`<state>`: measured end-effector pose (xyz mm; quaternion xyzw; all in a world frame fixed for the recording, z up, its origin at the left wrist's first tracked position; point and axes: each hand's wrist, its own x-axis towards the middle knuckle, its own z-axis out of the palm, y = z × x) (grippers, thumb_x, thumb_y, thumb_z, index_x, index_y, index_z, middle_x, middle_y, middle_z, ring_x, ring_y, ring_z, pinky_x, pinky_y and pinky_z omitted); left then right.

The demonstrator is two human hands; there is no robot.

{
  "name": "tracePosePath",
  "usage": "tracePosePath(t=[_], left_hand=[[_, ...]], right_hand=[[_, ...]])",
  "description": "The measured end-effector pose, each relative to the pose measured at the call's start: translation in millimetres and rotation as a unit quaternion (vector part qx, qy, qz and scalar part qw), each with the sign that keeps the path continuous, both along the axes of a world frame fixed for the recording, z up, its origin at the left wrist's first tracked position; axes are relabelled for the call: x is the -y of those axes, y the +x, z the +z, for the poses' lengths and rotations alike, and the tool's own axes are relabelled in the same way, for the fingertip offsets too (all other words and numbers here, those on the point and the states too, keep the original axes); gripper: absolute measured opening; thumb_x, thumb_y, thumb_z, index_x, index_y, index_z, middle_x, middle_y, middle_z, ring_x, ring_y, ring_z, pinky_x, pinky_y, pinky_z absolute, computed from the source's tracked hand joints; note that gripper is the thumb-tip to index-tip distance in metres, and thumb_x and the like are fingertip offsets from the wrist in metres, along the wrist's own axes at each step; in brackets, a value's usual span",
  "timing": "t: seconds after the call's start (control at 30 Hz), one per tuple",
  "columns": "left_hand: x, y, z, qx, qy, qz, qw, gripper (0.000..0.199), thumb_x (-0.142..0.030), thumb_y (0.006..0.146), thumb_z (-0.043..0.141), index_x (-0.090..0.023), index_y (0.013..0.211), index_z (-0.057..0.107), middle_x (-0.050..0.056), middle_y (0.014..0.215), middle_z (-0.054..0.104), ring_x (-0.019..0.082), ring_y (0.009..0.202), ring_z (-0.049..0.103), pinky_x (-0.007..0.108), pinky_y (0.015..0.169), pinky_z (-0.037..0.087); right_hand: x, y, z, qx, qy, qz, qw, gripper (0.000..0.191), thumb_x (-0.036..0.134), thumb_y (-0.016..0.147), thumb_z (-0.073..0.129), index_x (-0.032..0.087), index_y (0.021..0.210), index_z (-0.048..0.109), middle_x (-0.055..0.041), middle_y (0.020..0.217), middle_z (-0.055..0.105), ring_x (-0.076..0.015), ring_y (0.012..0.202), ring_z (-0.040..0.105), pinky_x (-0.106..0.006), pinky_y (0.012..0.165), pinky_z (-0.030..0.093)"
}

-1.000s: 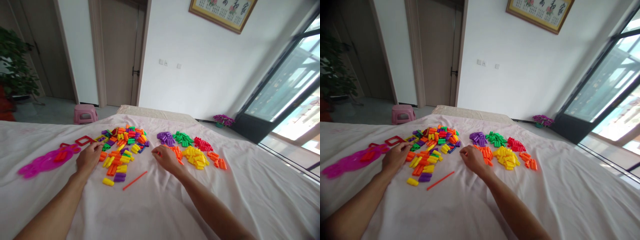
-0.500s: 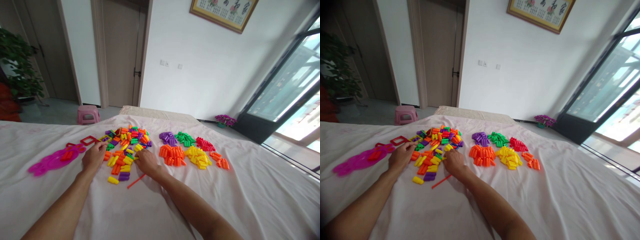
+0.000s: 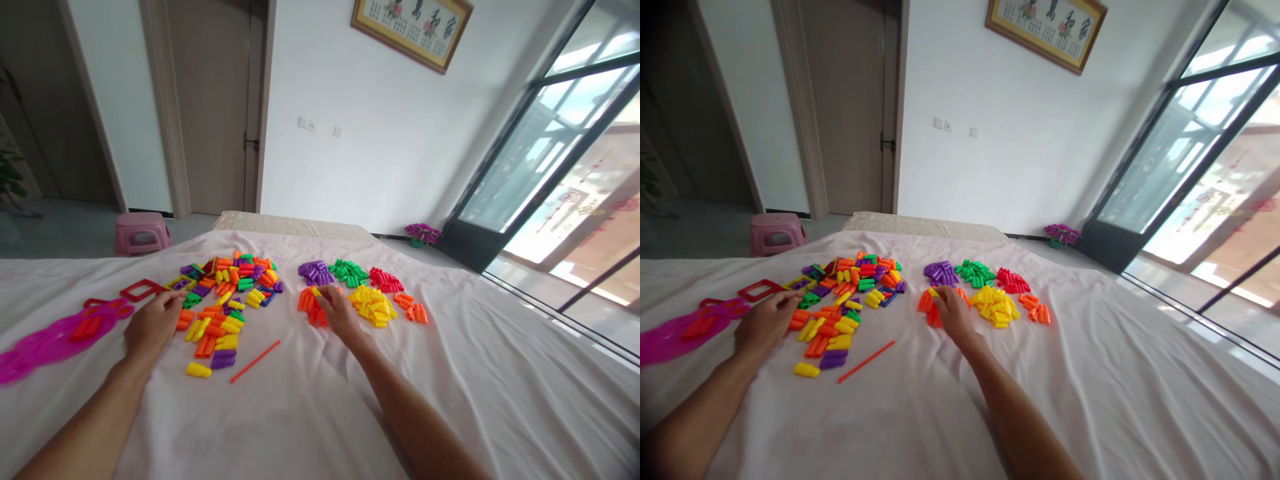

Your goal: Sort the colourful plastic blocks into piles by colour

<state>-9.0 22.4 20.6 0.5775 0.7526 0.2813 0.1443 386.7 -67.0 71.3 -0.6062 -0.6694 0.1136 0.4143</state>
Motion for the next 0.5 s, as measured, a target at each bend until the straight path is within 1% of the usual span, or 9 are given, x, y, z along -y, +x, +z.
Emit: tracePosePath(t=[0.07,0.13,0.2,0.27,0.37,0.43,0.5], left_hand=[[-0.2,-0.7,-0.2,0.0,-0.001,-0.001,1.0,0.05,-0.056,0.092,0.04,-0.03,0.124,0.068,0.008,0.118,0.072,0.028,0.094,0.065,0.033,0.072,0.047],[-0.4,-1.1,-0.6,-0.001,-0.004,0.004,1.0,0.05,-0.057,0.092,0.039,-0.031,0.123,0.068,0.008,0.118,0.072,0.028,0.095,0.065,0.034,0.075,0.048],[-0.8,-1.5,-1.3,0.0,-0.006,0.005,1.0,0.051,-0.058,0.092,0.038,-0.032,0.124,0.067,0.008,0.12,0.071,0.029,0.098,0.065,0.035,0.078,0.048],[-1.2,-1.8,-1.8,0.001,-0.012,0.003,1.0,0.052,-0.058,0.092,0.036,-0.032,0.125,0.067,0.008,0.124,0.069,0.03,0.102,0.065,0.037,0.08,0.048],[-1.4,-1.5,-1.4,-0.003,-0.018,0.003,1.0,0.053,-0.058,0.092,0.035,-0.031,0.125,0.066,0.009,0.127,0.068,0.031,0.104,0.064,0.037,0.08,0.048],[-1.1,-0.8,-0.4,-0.008,-0.018,0.004,1.0,0.053,-0.059,0.092,0.035,-0.031,0.125,0.067,0.009,0.125,0.069,0.031,0.103,0.065,0.037,0.079,0.049],[-0.5,0.0,0.9,-0.012,-0.018,0.008,1.0,0.054,-0.06,0.091,0.036,-0.032,0.125,0.067,0.008,0.124,0.07,0.031,0.101,0.065,0.037,0.078,0.049]], right_hand=[[-0.1,14.6,-0.7,-0.062,0.036,-0.015,0.997,0.025,0.035,0.092,0.051,0.018,0.106,0.064,-0.0052,0.098,0.07,-0.019,0.088,0.064,-0.031,0.08,0.05],[-0.1,24.5,0.1,-0.107,0.058,-0.016,0.992,0.031,0.038,0.091,0.05,0.017,0.11,0.063,-0.0054,0.096,0.07,-0.0187,0.086,0.064,-0.031,0.078,0.051],[-0.8,32.8,2.7,-0.139,0.062,-0.023,0.988,0.035,0.041,0.09,0.05,0.017,0.112,0.062,-0.0058,0.095,0.069,-0.0186,0.085,0.064,-0.031,0.077,0.052],[-2.2,44.1,6.9,-0.156,0.059,-0.046,0.985,0.039,0.046,0.09,0.049,0.017,0.112,0.062,-0.0064,0.096,0.07,-0.0192,0.085,0.065,-0.032,0.077,0.053],[-3.9,72.6,13.8,-0.123,0.067,-0.116,0.983,0.044,0.052,0.088,0.051,0.017,0.111,0.063,-0.0089,0.1,0.071,-0.0213,0.09,0.065,-0.033,0.081,0.052],[-3.4,99.2,16.1,-0.086,0.067,-0.166,0.98,0.045,0.052,0.087,0.052,0.016,0.109,0.065,-0.0108,0.104,0.072,-0.0223,0.093,0.065,-0.034,0.084,0.051],[-0.7,128.1,14.7,-0.06,0.054,-0.209,0.975,0.044,0.05,0.086,0.053,0.015,0.107,0.068,-0.0115,0.105,0.073,-0.0233,0.095,0.065,-0.034,0.084,0.05]])
